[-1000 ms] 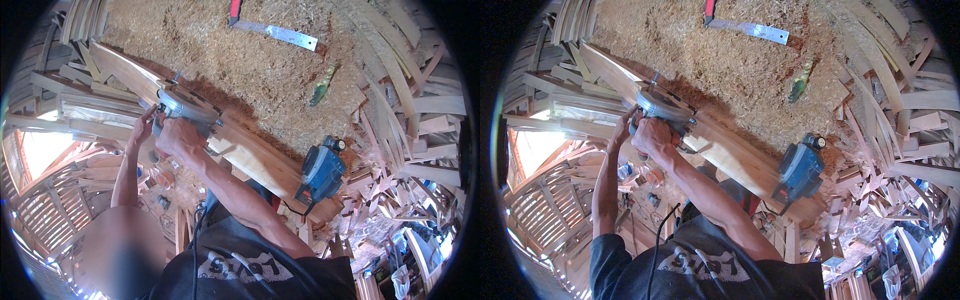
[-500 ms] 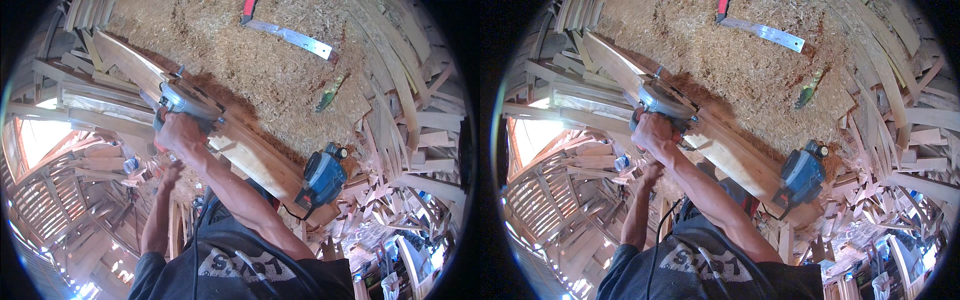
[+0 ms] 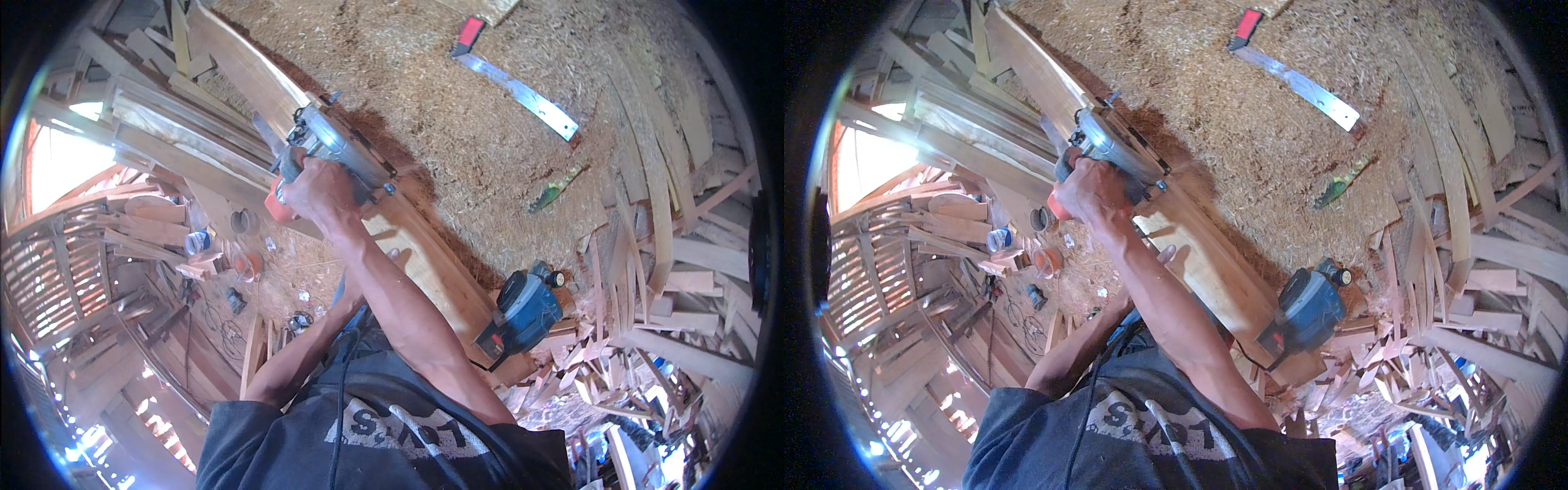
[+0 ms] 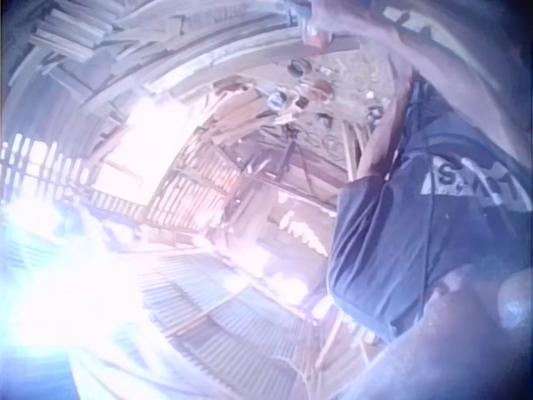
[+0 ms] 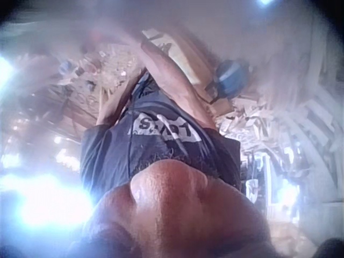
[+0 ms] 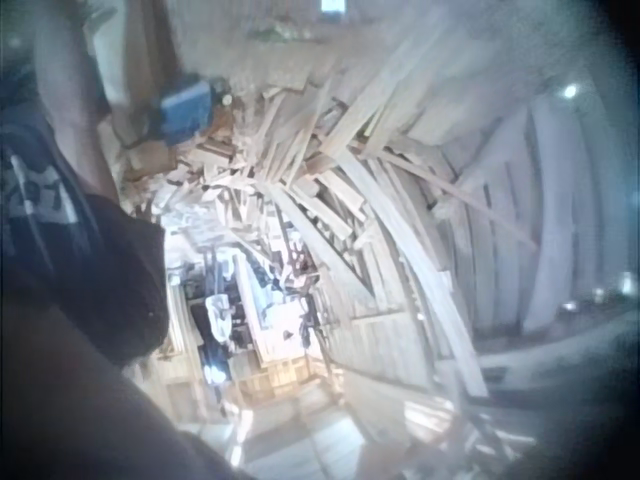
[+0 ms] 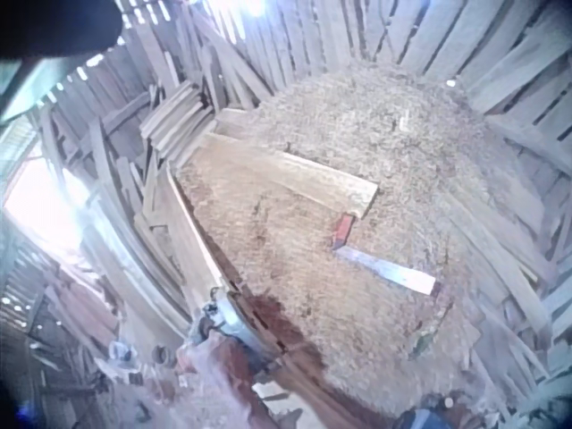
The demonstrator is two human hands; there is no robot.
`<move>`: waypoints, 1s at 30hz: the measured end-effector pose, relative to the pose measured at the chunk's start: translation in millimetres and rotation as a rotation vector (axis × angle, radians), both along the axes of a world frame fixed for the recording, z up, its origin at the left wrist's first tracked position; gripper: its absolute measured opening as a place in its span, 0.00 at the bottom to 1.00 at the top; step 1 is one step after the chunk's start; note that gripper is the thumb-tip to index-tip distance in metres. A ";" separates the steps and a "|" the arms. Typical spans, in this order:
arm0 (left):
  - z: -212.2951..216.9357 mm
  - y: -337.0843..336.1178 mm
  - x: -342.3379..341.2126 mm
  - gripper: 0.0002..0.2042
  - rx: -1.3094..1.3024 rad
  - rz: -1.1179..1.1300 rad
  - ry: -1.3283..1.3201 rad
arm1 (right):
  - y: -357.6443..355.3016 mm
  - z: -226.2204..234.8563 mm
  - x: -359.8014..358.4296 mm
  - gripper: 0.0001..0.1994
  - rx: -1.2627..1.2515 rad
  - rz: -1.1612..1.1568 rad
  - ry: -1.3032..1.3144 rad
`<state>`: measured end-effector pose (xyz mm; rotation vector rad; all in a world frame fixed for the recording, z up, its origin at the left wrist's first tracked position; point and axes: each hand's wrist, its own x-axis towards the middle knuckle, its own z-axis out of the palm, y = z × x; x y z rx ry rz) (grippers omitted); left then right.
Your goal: The person uses an electric planer to smooth the surface of a long wooden plank, repeatedly running the tool along its length. They then measure and mark the wood with a ruler and pencil before cutting it with a circular saw.
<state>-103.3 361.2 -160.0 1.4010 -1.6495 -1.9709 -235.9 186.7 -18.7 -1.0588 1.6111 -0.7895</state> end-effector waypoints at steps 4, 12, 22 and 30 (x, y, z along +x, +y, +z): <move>-10.8 -5.9 -8.1 0.43 -0.217 0.288 -0.045 | -3.8 7.7 -2.8 0.27 0.031 0.017 0.014; -50.4 -19.4 16.3 0.50 -0.514 0.372 -0.271 | -14.0 0.6 10.1 0.21 -0.003 -0.015 0.100; -12.9 -13.8 14.8 0.31 -0.251 0.323 -0.336 | -22.4 -9.5 29.4 0.20 -0.082 0.003 0.202; -62.3 -19.0 24.3 0.27 -0.082 0.698 -0.305 | -33.2 -7.4 27.7 0.19 -0.119 -0.049 0.225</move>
